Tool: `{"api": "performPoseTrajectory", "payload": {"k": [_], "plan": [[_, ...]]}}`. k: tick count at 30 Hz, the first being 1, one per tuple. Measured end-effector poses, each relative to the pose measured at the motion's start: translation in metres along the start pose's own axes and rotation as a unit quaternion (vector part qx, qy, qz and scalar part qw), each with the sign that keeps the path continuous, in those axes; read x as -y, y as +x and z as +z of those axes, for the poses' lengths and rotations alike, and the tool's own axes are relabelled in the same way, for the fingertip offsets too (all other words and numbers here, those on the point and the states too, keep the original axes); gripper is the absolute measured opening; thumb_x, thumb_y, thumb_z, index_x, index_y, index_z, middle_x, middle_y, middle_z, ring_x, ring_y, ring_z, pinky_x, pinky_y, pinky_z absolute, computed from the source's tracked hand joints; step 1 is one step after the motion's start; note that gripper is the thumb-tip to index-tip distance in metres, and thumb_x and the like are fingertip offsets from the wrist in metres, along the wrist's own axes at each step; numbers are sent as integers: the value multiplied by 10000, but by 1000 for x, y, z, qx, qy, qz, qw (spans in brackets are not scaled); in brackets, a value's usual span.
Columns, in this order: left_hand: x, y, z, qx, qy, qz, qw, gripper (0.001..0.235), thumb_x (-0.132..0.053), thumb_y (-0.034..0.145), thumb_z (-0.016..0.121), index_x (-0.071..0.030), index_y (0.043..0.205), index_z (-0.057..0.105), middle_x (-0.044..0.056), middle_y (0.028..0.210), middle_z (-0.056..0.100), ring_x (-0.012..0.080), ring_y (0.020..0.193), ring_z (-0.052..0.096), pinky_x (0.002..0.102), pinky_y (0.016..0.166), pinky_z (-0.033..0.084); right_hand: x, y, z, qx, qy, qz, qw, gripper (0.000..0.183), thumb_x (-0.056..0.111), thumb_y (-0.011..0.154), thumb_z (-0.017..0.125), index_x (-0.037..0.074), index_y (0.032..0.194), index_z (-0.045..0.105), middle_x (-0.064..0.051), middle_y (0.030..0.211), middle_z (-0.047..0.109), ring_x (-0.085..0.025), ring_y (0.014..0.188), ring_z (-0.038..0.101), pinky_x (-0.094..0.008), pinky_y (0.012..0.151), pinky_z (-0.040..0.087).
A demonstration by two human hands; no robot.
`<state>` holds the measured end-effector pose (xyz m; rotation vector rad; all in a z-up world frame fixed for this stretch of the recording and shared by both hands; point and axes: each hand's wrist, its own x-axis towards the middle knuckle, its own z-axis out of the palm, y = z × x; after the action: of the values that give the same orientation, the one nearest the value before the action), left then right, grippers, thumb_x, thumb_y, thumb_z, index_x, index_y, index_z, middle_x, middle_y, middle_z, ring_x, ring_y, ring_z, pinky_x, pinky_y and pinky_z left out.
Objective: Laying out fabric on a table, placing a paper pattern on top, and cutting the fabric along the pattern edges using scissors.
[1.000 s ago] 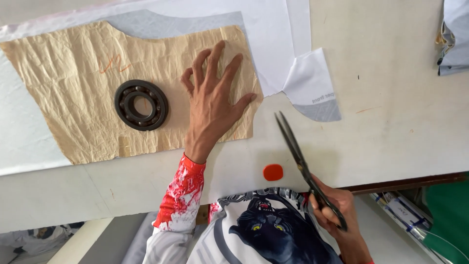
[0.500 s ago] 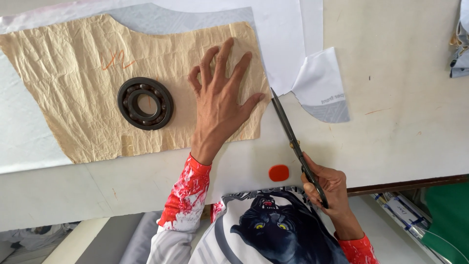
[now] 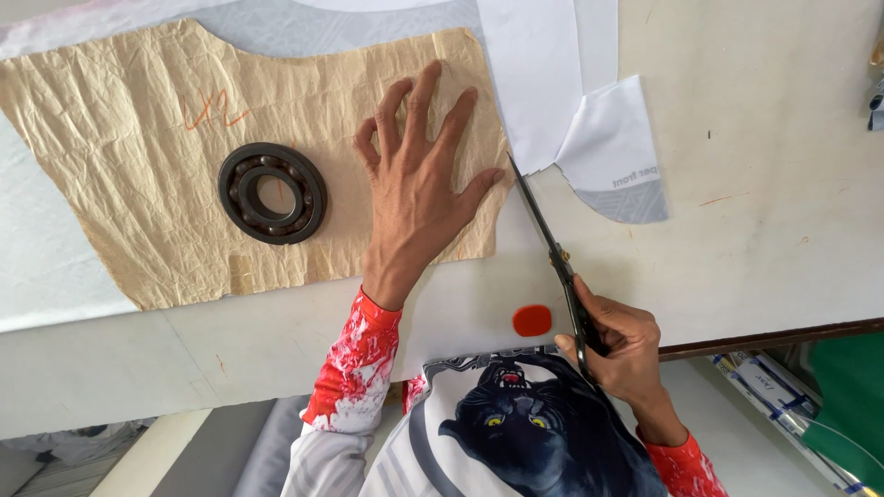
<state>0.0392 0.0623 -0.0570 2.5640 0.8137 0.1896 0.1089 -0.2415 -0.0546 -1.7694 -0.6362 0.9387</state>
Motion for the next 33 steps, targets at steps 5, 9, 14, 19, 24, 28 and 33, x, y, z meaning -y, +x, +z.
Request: {"api": "performPoseTrajectory", "payload": {"k": [5,9,14,19,24,28,33], "plan": [[-1,0,-2,9,4,-2,1000,718,-602,897,801,-208,1451,571,74,1620,335,338,1461,354,535,1104,293,5,5,1,8,-43,-40,998,665,74,847,797,10,1455,533,70,688,366,-81,593,304,-236,519,277],[-1,0,0,10,-3,-5,1000,693,-608,929,758,-215,1466,562,71,1635,320,337,1473,351,539,1112,295,4,4,0,20,-72,-34,997,699,95,840,810,19,1470,516,47,683,364,-101,611,325,-240,521,308],[-1,-1,-1,16,-11,-13,1000,724,-558,891,834,-224,1469,554,61,1641,316,332,1489,337,553,1124,287,8,3,-3,27,-103,-29,994,712,88,857,804,59,1499,498,61,689,297,-108,626,287,-250,547,314],[0,0,-1,8,0,-5,1000,707,-592,926,788,-225,1482,552,70,1637,328,332,1483,358,531,1112,302,7,2,-3,12,-81,-21,996,694,80,838,809,52,1474,531,55,688,289,-104,614,260,-258,534,258],[-1,0,-2,17,1,-8,1000,701,-586,925,792,-229,1479,554,63,1640,318,330,1483,353,535,1112,297,13,15,-2,8,-61,-28,998,683,90,810,830,47,1436,559,55,650,447,-68,578,339,-210,496,321],[-1,1,-3,17,7,-6,1000,693,-590,943,776,-231,1488,543,72,1643,320,336,1486,355,525,1116,295,10,23,-3,17,-73,-40,996,701,64,807,833,39,1447,548,43,657,437,-82,587,360,-209,520,359],[0,0,-2,20,-2,-10,1000,687,-604,961,745,-232,1500,539,69,1650,311,334,1497,344,533,1126,294,6,21,-4,29,-114,-55,992,753,49,812,850,41,1483,510,28,682,366,-112,617,329,-228,543,389]]}}
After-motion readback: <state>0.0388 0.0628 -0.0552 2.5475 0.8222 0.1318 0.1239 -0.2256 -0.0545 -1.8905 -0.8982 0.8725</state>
